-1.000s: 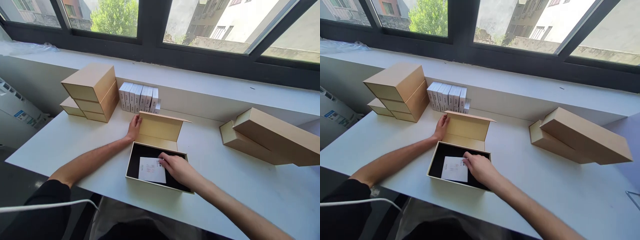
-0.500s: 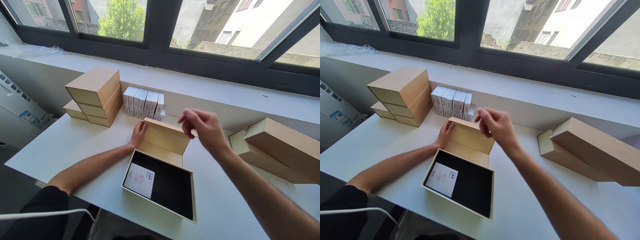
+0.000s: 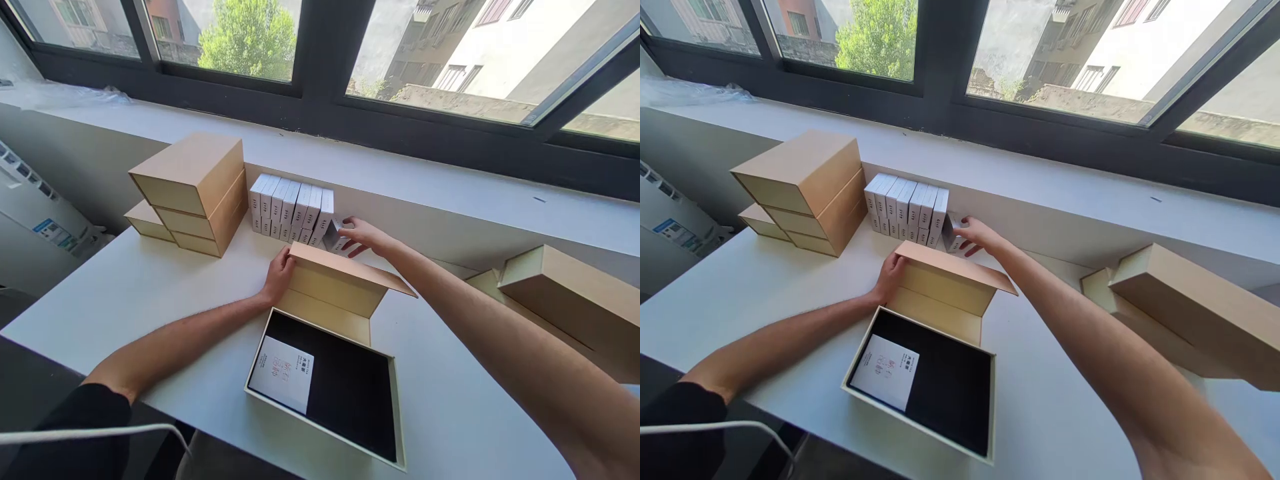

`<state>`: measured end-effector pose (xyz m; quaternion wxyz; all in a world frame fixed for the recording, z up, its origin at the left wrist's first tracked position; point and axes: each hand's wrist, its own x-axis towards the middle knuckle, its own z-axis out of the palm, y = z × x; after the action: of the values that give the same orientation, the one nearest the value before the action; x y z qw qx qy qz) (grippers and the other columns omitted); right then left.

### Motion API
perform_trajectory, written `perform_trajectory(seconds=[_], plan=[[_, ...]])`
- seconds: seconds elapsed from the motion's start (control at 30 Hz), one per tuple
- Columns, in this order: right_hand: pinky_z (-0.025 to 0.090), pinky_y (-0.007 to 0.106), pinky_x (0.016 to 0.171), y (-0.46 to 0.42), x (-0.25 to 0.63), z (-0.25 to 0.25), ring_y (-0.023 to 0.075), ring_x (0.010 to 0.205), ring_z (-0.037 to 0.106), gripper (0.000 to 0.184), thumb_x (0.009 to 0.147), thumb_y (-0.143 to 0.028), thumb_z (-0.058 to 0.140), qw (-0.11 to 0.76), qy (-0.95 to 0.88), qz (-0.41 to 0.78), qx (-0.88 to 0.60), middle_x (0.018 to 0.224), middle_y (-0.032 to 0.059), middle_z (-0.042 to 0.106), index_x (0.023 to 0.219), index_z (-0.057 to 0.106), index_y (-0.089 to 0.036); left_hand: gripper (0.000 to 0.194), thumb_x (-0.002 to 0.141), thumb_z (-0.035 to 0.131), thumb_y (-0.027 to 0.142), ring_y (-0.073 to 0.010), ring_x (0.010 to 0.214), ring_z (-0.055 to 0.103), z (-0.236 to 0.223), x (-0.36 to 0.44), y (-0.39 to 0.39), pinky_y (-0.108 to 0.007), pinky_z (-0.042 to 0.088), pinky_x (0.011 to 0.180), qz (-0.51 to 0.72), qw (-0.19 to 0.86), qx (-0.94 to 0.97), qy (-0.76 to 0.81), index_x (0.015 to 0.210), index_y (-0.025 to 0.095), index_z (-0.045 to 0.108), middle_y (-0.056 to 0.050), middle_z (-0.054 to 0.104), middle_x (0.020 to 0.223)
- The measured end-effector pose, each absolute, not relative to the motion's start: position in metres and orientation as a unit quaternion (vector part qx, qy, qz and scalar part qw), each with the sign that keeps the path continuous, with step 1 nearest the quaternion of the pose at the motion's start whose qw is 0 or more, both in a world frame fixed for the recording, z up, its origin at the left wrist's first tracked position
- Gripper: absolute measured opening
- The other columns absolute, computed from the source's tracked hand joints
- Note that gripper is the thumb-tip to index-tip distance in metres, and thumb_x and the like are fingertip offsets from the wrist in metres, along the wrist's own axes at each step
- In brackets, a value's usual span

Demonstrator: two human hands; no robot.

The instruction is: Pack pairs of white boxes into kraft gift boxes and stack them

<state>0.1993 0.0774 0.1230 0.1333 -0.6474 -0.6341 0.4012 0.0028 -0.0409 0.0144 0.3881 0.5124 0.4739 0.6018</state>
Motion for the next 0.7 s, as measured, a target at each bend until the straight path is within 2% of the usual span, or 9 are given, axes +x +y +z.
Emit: perform_trajectory(seconds=[0.07, 0.17, 0.33, 0.4, 0.47, 0.57, 0.7], plan=[[0.061, 0.033, 0.050, 0.079, 0.207, 0.120, 0.0203, 0.069, 0.069, 0.065, 0.078, -0.024, 0.077, 0.146, -0.634, 0.386, -0.654, 0.113, 0.0173, 0.066, 0.136, 0.048, -0.014, 0.017, 0.088, 0.043, 0.022, -0.0206, 0.098, 0.057, 0.013, 0.003, -0.041, -0.027, 0.044, 0.083, 0.601, 0.383, 0.516, 0.476, 0.086, 0.018, 0.060, -0.004, 0.065, 0.094], [0.058, 0.030, 0.047, 0.075, 0.222, 0.121, 0.0200, 0.067, 0.067, 0.058, 0.073, -0.021, 0.081, 0.183, -0.633, 0.370, -0.655, 0.101, 0.0140, 0.069, 0.124, 0.057, -0.012, 0.017, 0.087, 0.043, 0.021, -0.0198, 0.094, 0.057, 0.011, 0.003, -0.040, -0.026, 0.045, 0.080, 0.605, 0.381, 0.518, 0.469, 0.087, 0.018, 0.060, -0.004, 0.064, 0.090], [0.058, 0.026, 0.053, 0.032, 0.251, 0.160, 0.0159, 0.070, 0.065, 0.048, 0.081, -0.037, 0.076, 0.320, -0.629, 0.339, -0.621, 0.094, 0.0091, 0.069, 0.120, 0.059, -0.017, 0.016, 0.081, 0.049, 0.015, -0.0160, 0.079, 0.057, 0.008, 0.004, -0.038, -0.024, 0.044, 0.071, 0.608, 0.401, 0.508, 0.460, 0.094, 0.017, 0.059, -0.001, 0.061, 0.080], [0.058, 0.026, 0.057, 0.000, 0.258, 0.185, 0.0156, 0.075, 0.064, 0.047, 0.079, -0.045, 0.076, 0.385, -0.635, 0.333, -0.581, 0.097, 0.0082, 0.070, 0.117, 0.062, -0.020, 0.019, 0.079, 0.051, 0.013, -0.0144, 0.073, 0.056, 0.007, 0.004, -0.037, -0.022, 0.043, 0.066, 0.605, 0.412, 0.507, 0.456, 0.096, 0.017, 0.058, 0.000, 0.060, 0.079], [0.057, 0.027, 0.057, -0.037, 0.260, 0.206, 0.0168, 0.075, 0.063, 0.049, 0.074, -0.051, 0.079, 0.405, -0.658, 0.338, -0.537, 0.096, 0.0076, 0.071, 0.111, 0.067, -0.022, 0.019, 0.079, 0.052, 0.012, -0.0137, 0.071, 0.056, 0.006, 0.003, -0.035, -0.021, 0.043, 0.063, 0.605, 0.415, 0.506, 0.452, 0.097, 0.017, 0.058, 0.000, 0.061, 0.080], [0.054, 0.028, 0.054, -0.089, 0.256, 0.213, 0.0174, 0.070, 0.062, 0.047, 0.071, -0.056, 0.079, 0.299, -0.730, 0.346, -0.508, 0.088, 0.0056, 0.071, 0.105, 0.073, -0.025, 0.018, 0.078, 0.053, 0.012, -0.0138, 0.073, 0.057, 0.005, 0.001, -0.035, -0.021, 0.043, 0.064, 0.612, 0.405, 0.506, 0.453, 0.094, 0.017, 0.057, -0.001, 0.062, 0.082], [0.055, 0.031, 0.060, -0.146, 0.253, 0.174, 0.0189, 0.071, 0.065, 0.040, 0.087, -0.059, 0.061, 0.090, -0.791, 0.365, -0.483, 0.084, 0.0029, 0.072, 0.108, 0.070, -0.026, 0.016, 0.079, 0.052, 0.013, -0.0138, 0.074, 0.057, 0.004, -0.001, -0.037, -0.021, 0.044, 0.065, 0.614, 0.415, 0.498, 0.451, 0.093, 0.017, 0.056, -0.001, 0.062, 0.083]])
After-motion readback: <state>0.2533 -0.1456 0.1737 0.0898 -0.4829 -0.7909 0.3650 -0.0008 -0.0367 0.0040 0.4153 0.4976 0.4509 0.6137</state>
